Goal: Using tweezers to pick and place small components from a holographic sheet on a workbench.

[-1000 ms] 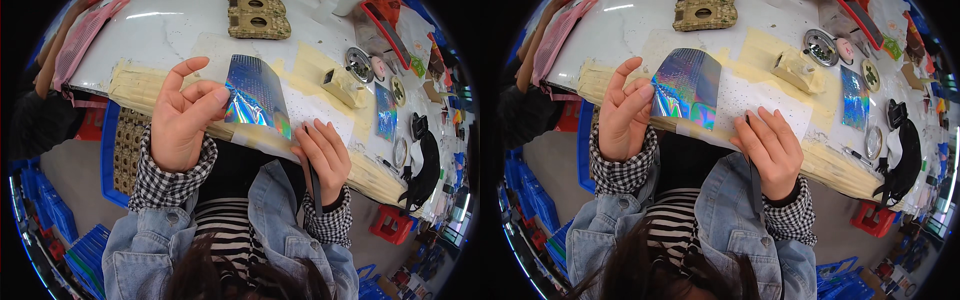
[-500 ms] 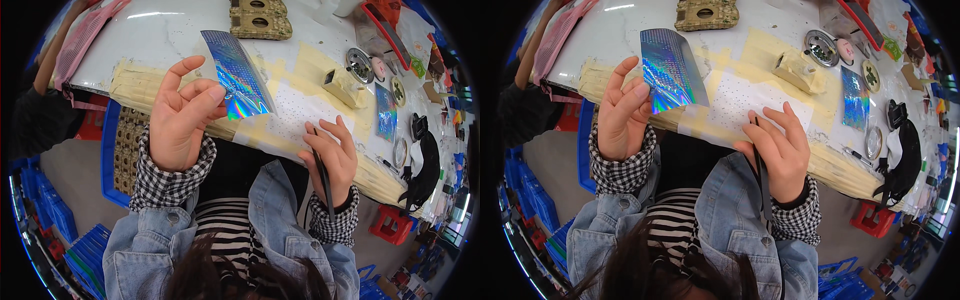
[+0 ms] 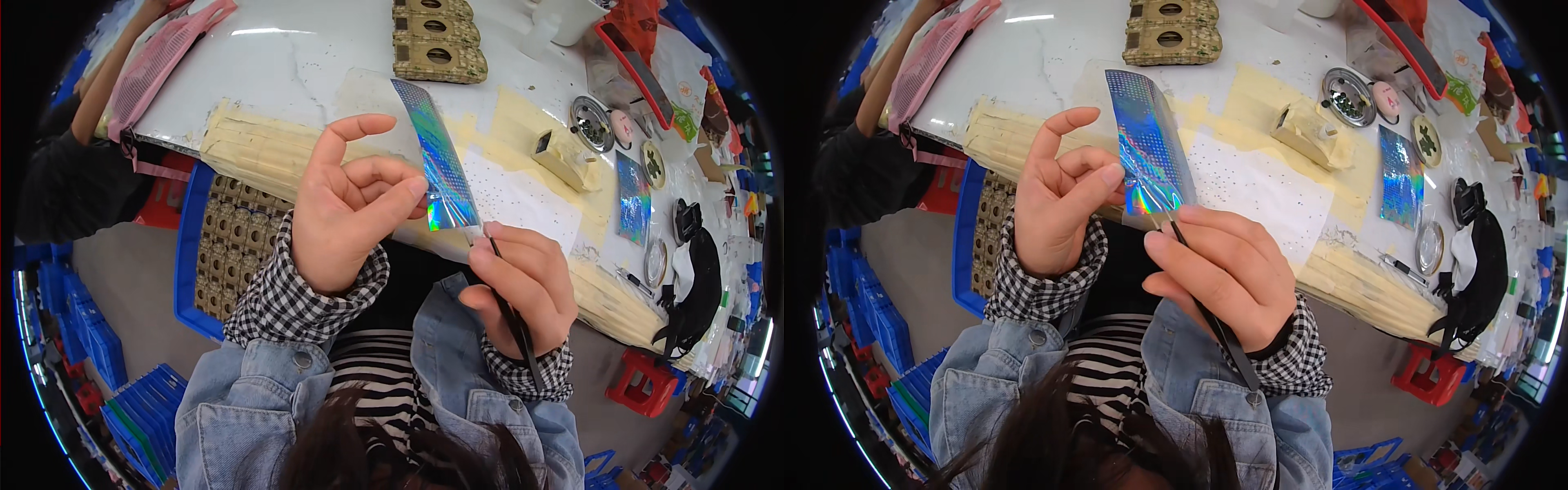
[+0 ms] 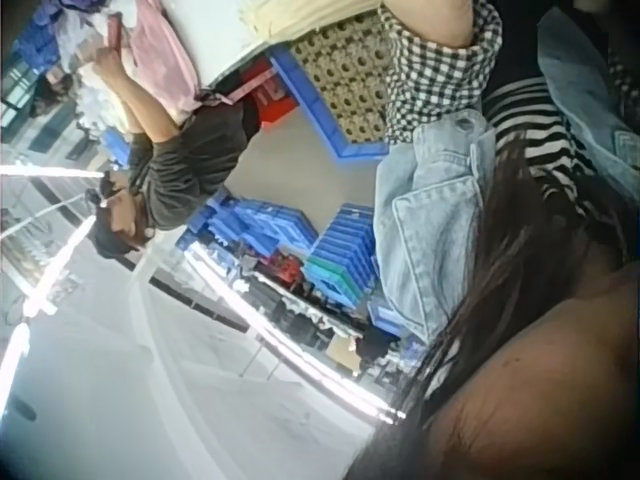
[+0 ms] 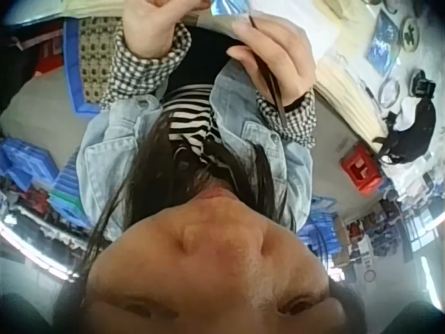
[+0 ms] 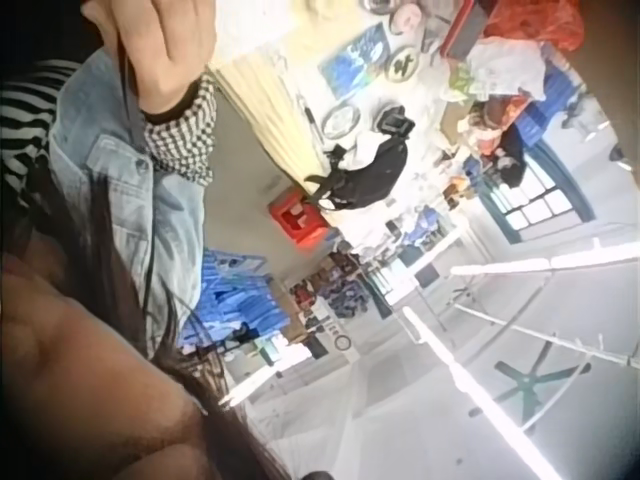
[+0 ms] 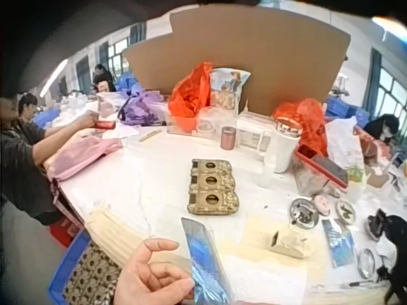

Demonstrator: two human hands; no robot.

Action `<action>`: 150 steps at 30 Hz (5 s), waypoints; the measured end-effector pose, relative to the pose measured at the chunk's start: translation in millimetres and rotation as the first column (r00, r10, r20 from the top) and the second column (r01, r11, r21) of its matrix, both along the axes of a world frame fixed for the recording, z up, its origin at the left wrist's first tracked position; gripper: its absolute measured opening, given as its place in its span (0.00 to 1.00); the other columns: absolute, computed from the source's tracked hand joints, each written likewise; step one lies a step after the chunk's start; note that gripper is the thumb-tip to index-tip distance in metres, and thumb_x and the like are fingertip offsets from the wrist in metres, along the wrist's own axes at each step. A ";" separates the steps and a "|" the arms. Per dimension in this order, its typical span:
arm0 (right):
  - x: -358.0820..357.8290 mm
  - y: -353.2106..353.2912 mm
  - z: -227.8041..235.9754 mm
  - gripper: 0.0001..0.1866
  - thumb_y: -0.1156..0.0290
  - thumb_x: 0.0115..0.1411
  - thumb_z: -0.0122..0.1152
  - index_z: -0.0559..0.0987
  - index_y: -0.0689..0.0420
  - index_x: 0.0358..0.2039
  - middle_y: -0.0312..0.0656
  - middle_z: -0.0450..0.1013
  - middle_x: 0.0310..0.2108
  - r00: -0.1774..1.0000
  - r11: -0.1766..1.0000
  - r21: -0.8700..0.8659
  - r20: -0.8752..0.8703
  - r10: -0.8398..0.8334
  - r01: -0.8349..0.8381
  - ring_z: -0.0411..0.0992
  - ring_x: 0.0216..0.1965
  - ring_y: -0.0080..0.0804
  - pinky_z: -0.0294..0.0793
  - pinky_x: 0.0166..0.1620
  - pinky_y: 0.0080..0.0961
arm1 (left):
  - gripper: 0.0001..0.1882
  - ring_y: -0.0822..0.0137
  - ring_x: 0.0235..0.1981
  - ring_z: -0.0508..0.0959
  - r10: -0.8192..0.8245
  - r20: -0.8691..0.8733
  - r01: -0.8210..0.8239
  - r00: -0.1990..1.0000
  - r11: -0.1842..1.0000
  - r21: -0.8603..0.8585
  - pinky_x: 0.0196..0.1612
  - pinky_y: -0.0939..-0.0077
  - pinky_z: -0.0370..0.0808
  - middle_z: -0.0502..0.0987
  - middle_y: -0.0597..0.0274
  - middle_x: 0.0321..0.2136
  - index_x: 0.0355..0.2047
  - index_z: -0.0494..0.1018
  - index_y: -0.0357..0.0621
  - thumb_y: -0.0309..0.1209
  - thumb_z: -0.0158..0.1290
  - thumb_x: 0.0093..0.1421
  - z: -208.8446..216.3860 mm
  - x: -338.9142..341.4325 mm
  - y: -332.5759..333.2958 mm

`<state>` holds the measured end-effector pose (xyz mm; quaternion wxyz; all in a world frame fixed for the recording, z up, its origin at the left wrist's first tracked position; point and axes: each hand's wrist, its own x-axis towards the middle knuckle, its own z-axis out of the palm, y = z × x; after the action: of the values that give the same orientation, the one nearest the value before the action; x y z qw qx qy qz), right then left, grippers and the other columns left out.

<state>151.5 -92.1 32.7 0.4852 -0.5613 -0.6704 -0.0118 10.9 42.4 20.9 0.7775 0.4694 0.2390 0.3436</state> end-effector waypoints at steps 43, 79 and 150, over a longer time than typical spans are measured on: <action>-4.6 13.5 -22.1 0.14 0.84 0.45 0.68 0.74 0.62 0.33 0.54 0.76 0.35 0.994 0.997 0.070 -0.107 -0.019 0.027 0.77 0.36 0.41 0.79 0.37 0.27 | 0.28 0.69 0.32 0.79 -0.062 -0.045 0.063 0.997 0.998 0.015 0.37 0.76 0.78 0.77 0.56 0.28 0.54 0.52 0.35 0.15 0.50 0.55 2.6 5.2 -14.7; -7.5 11.9 -15.1 0.15 0.76 0.49 0.67 0.78 0.67 0.38 0.50 0.75 0.35 0.913 0.989 0.120 0.387 -0.129 0.088 0.76 0.40 0.42 0.79 0.40 0.29 | 0.26 0.71 0.29 0.79 -0.022 -0.036 0.017 0.999 0.993 -0.120 0.35 0.80 0.77 0.78 0.56 0.28 0.51 0.54 0.34 0.17 0.52 0.55 -1.5 7.3 -14.6; 29.0 -8.1 -40.1 0.13 0.78 0.43 0.69 0.77 0.59 0.31 0.43 0.76 0.33 0.903 0.926 -0.165 0.330 -0.274 0.341 0.73 0.43 0.42 0.71 0.51 0.43 | 0.25 0.70 0.31 0.78 0.232 0.029 -0.231 0.972 0.972 -0.038 0.36 0.76 0.77 0.77 0.57 0.31 0.52 0.56 0.35 0.20 0.54 0.55 -15.5 -12.4 19.2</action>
<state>180.5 -100.1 -7.4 0.3048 -0.7019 -0.6359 -0.1002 -1.5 61.6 5.4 0.7441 0.4190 0.2850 0.4353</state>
